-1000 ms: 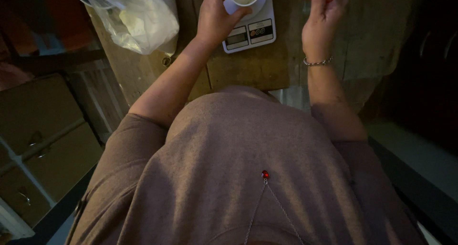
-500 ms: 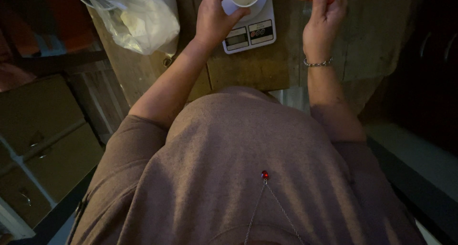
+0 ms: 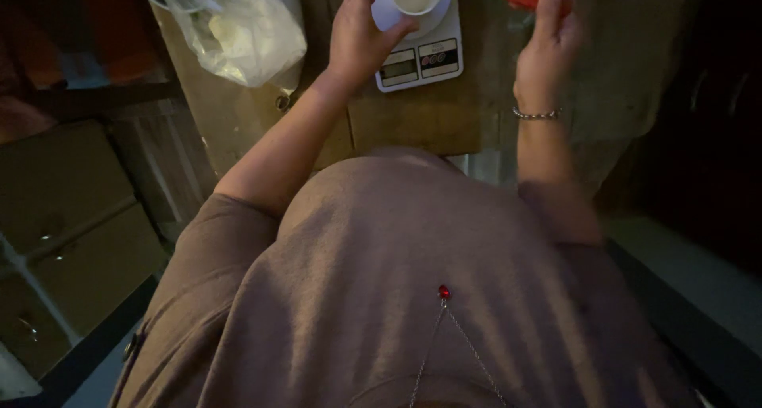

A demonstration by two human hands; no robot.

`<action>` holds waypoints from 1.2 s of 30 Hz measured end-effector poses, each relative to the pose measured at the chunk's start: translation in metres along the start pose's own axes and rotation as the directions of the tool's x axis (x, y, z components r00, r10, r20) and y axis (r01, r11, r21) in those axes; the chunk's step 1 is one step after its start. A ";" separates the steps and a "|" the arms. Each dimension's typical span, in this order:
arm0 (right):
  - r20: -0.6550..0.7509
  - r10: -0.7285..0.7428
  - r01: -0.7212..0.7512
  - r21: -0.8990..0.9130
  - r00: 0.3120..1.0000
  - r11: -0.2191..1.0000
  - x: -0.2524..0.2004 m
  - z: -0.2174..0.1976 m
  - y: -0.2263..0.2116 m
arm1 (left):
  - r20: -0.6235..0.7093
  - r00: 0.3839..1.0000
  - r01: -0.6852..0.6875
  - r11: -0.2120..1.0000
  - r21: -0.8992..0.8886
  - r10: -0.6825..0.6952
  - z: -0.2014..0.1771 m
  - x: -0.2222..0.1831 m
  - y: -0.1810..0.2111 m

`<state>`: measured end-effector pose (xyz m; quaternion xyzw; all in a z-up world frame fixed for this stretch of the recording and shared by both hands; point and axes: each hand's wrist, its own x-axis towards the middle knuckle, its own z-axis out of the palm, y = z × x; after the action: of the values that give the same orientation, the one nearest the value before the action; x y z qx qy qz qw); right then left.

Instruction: Prepare and weigh powder ingredients using a digital scale for candle or soap making.

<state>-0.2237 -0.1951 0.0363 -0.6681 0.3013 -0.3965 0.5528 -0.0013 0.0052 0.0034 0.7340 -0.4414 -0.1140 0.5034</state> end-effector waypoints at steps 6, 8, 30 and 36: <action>0.059 0.041 -0.049 0.135 0.997 0.990 0.007 0.016 -0.034 | -0.149 0.989 0.003 1.000 0.019 -0.001 -0.038 -0.040 0.044; 0.113 0.041 -0.060 0.174 0.993 0.983 0.007 0.036 -0.056 | -0.118 0.993 0.030 0.999 -0.021 -0.032 -0.057 -0.065 0.057; 0.699 -0.476 0.844 -0.409 0.533 0.346 -0.050 0.243 -0.169 | -0.471 0.877 0.110 0.994 0.012 -0.092 -0.176 -0.137 -0.051; 0.794 -0.377 0.873 -0.378 0.476 0.307 -0.053 0.274 -0.159 | -0.513 0.837 0.109 0.977 -0.181 -0.189 -0.137 -0.119 -0.090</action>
<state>-0.0192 0.0195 0.1606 -0.9758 -0.0510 -0.2035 0.0623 0.0612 0.1928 -0.0414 0.7308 -0.2183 0.0212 0.6464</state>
